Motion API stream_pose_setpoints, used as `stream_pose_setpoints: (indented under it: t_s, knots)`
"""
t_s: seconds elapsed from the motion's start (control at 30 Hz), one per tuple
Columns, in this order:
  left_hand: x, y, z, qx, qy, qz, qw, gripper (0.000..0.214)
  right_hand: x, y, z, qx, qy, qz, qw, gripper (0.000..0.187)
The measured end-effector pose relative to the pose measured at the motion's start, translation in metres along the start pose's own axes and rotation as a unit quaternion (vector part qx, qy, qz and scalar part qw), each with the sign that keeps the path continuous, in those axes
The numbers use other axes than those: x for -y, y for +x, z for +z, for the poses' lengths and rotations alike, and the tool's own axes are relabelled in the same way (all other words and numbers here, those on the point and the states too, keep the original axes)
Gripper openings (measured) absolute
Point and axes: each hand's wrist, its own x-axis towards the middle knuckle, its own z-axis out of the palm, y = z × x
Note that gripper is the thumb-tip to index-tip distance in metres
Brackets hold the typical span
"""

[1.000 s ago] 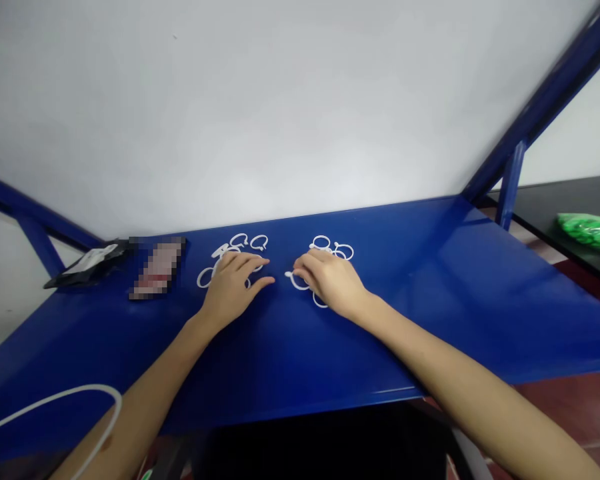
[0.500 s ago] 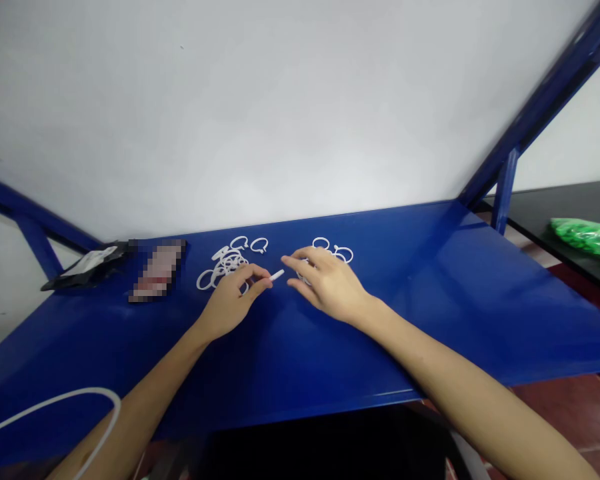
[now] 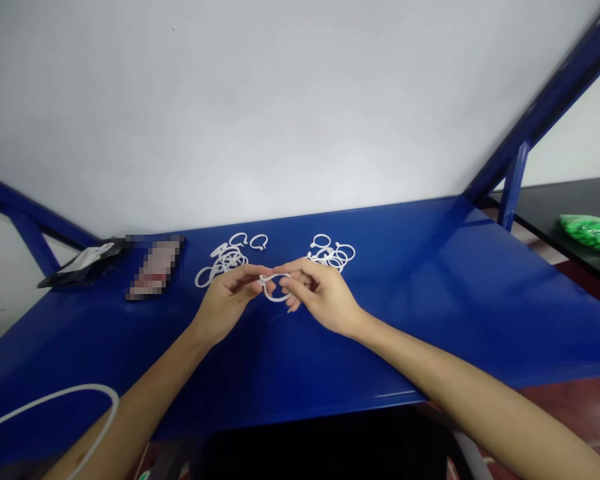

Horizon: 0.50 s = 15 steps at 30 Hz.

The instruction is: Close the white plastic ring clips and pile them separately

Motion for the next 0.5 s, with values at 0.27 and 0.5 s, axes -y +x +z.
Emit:
stream_pose_setpoints:
  t_s: [0.27, 0.5]
  knots:
    - [0.008, 0.000, 0.004, -0.053, 0.088, 0.069, 0.992, 0.017, 0.001, -0.005, 0.003, 0.023, -0.001, 0.013, 1.000, 0.018]
    - [0.016, 0.004, -0.004, -0.030, 0.215, 0.099, 0.971, 0.022, 0.003, -0.002, -0.003, 0.048, -0.148, -0.039, 0.987, 0.018]
